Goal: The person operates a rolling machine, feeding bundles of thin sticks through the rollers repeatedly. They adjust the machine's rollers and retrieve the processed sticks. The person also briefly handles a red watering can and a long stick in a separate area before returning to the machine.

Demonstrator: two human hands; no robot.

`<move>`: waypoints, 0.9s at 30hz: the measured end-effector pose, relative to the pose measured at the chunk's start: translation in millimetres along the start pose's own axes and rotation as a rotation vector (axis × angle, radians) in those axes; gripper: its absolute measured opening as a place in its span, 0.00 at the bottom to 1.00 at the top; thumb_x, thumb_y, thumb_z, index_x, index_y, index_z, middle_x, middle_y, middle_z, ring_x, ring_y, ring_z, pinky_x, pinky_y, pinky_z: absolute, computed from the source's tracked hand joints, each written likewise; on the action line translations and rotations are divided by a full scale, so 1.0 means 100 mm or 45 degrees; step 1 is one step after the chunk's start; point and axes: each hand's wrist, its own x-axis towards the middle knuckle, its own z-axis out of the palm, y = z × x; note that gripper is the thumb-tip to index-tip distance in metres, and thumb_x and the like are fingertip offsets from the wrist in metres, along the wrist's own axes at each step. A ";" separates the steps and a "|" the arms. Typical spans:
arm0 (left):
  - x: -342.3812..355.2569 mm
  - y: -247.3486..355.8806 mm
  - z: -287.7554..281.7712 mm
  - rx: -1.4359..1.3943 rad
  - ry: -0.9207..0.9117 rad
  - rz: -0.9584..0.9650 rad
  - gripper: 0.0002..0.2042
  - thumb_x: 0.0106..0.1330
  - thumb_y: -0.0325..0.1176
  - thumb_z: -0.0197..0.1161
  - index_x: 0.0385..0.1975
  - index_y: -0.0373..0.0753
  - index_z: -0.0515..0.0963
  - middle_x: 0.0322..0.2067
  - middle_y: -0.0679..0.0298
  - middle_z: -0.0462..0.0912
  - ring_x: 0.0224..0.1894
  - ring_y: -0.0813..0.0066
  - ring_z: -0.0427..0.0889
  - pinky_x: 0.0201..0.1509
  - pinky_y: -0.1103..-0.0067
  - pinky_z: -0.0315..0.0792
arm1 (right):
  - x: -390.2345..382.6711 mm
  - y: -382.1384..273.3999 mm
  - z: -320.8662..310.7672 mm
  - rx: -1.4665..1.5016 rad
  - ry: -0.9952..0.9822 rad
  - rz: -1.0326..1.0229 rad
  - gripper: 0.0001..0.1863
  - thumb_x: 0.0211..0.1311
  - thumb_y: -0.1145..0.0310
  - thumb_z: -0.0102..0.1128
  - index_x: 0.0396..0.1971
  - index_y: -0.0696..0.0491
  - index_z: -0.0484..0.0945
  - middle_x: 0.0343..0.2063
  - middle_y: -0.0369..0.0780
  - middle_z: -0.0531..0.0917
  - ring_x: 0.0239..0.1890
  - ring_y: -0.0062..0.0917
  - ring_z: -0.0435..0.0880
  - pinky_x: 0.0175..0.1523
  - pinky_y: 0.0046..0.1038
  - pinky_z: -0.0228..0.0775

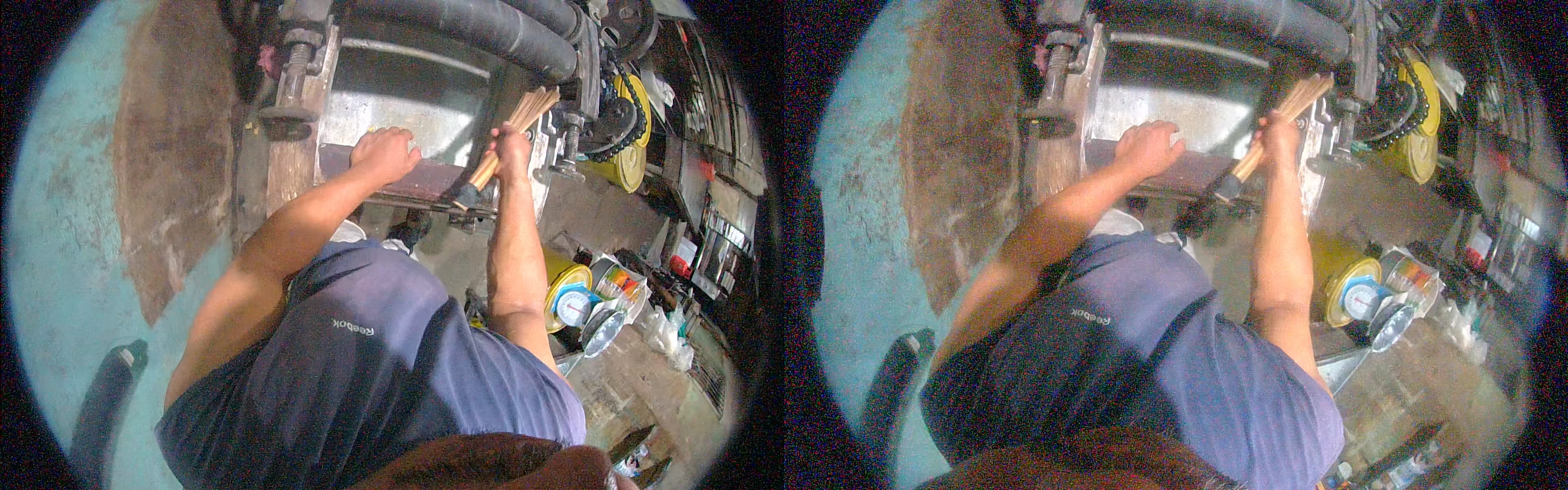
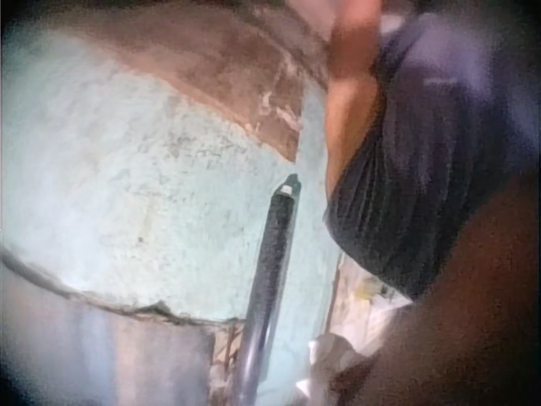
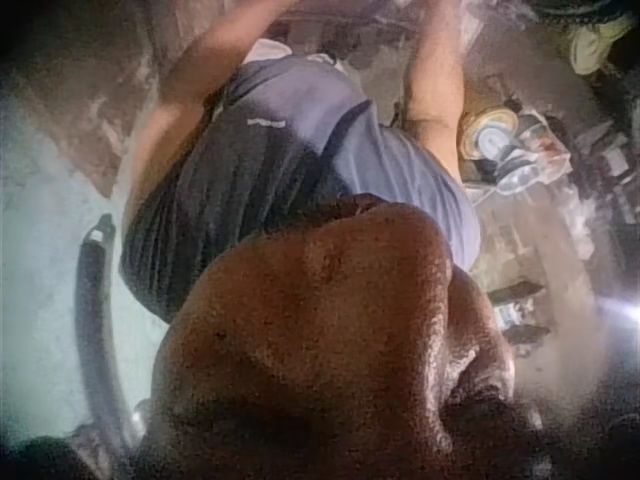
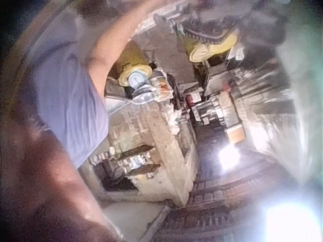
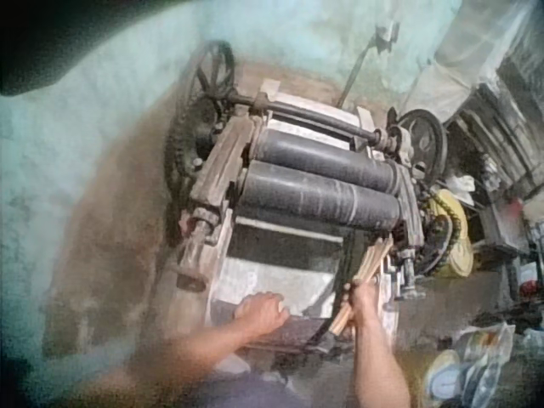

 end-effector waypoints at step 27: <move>0.02 0.06 -0.02 0.016 -0.013 -0.068 0.24 0.65 0.52 0.60 0.54 0.42 0.83 0.52 0.53 0.85 0.56 0.54 0.83 0.62 0.59 0.74 | 0.41 0.21 0.01 -0.199 0.042 -0.206 0.08 0.71 0.67 0.57 0.41 0.54 0.71 0.21 0.37 0.74 0.18 0.26 0.76 0.18 0.35 0.70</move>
